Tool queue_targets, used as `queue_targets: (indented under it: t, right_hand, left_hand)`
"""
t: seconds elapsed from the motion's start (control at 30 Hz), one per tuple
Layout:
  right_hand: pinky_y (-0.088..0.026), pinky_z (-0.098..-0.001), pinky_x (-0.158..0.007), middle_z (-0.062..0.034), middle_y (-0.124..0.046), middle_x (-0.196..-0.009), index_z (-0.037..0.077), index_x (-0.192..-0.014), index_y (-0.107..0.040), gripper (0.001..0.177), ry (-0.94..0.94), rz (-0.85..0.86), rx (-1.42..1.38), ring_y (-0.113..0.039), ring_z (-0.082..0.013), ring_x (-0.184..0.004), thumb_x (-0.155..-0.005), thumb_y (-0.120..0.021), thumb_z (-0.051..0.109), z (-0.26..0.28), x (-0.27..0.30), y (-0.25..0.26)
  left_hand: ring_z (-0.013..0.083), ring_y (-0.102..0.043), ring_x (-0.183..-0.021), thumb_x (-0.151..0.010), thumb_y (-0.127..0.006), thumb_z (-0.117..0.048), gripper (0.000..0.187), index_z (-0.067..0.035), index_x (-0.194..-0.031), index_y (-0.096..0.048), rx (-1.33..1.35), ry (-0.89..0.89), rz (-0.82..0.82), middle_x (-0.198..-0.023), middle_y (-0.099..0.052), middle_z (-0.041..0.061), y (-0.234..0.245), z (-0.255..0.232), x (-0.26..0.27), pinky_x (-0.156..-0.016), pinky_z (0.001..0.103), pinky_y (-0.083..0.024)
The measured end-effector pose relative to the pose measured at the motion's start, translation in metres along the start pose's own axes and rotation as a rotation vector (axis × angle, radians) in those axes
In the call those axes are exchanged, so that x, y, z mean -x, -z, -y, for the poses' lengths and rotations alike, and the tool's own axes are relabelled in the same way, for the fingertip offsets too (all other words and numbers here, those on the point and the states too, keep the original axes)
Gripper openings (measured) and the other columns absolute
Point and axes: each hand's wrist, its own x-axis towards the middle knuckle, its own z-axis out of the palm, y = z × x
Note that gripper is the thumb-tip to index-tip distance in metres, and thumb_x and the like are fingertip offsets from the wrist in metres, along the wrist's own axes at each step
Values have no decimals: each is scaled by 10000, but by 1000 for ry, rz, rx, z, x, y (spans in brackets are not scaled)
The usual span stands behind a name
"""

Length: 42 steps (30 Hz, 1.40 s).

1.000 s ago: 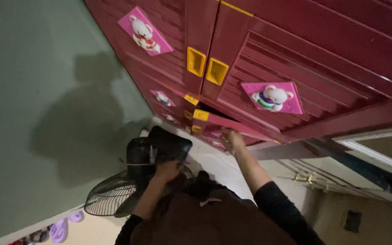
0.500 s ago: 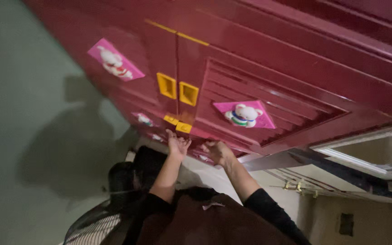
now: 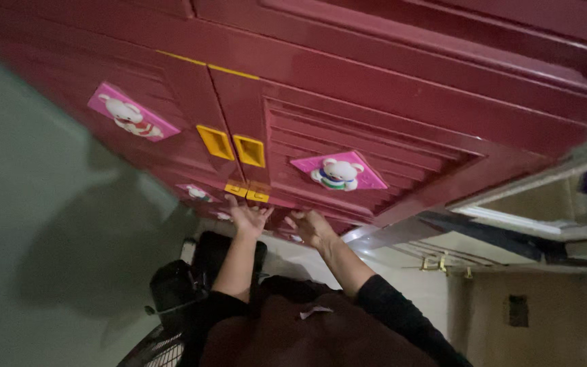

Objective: The person opens and closes multiple cabinet doors and drawers in a bedroom, then moves a blue plush toy, a pillow, a bag, and a blanket on the bed.

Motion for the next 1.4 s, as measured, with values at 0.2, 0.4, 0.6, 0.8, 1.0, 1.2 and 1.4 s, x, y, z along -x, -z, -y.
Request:
queue_targets:
  t: [0.2, 0.4, 0.6, 0.8, 1.0, 1.2, 1.4]
  right_hand:
    - [-352, -585, -1152, -91, -573, -1413, 94, -1371, -534, 434, -1, -13, 62, -561, -263, -1238, -946, -582, 169, -2, 17, 16]
    - [-460, -403, -1046, -112, -664, -1364, 91, -1203, -558, 195, 223, -9, -15, -614, -256, -1239, -1023, -522, 159, -20, 61, 92]
    - [-538, -370, -967, -135, -711, -1252, 53, -1279, -617, 347, 145, -440, -290, -664, -275, -1113, -993, -456, 165, -104, 119, 158]
    - [-528, -338, -927, -79, -701, -1230, 41, -1321, -604, 360, -111, -440, -262, -634, -225, -1060, -1001, -598, 207, -172, 153, 168]
    - [-474, -349, -1012, -44, -696, -1263, 106, -1371, -573, 402, 185, -441, -142, -632, -187, -1113, -1003, -529, 262, -167, 169, 153]
    - [-480, -333, -990, -17, -707, -1214, 135, -1291, -627, 320, 213, -505, -285, -633, -174, -1091, -1007, -512, 227, -213, 201, 149]
    - [-513, -354, -954, -65, -700, -1133, 78, -1156, -677, 242, 335, -452, -435, -647, -198, -1052, -1022, -528, 215, -281, 231, 162]
  left_hand:
    - [450, -186, -1522, -836, -459, -844, 1145, -232, -1654, 58, -98, 1, -30, -1667, -148, 247, 19, 4, 21, -1245, 611, -247]
    - [259, -466, -1427, -917, -500, -688, 953, -85, -1604, -234, -804, -7, 148, -1587, -407, 54, 49, 41, 95, -1186, 447, -329]
    - [211, -516, -1369, -974, -549, -497, 723, -83, -1539, -371, -1200, 297, 233, -1510, -489, 34, 77, 94, 193, -1128, 384, -405]
    - [168, -563, -1322, -1032, -583, -324, 515, -74, -1473, -497, -1416, 413, 411, -1438, -576, 30, 75, 96, 206, -1083, 315, -459]
    - [190, -586, -1316, -1020, -582, -312, 473, -67, -1424, -561, -1494, 144, 524, -1418, -629, 99, 72, 87, 190, -1087, 311, -449]
    - [182, -580, -1330, -1038, -558, -330, 459, -70, -1416, -562, -1502, 272, 717, -1441, -630, 109, 87, 128, 204, -1104, 307, -427]
    - [262, -658, -1224, -995, -565, -354, 477, -90, -1388, -621, -1644, 488, 938, -1343, -708, 148, 131, 175, 258, -1057, 360, -514]
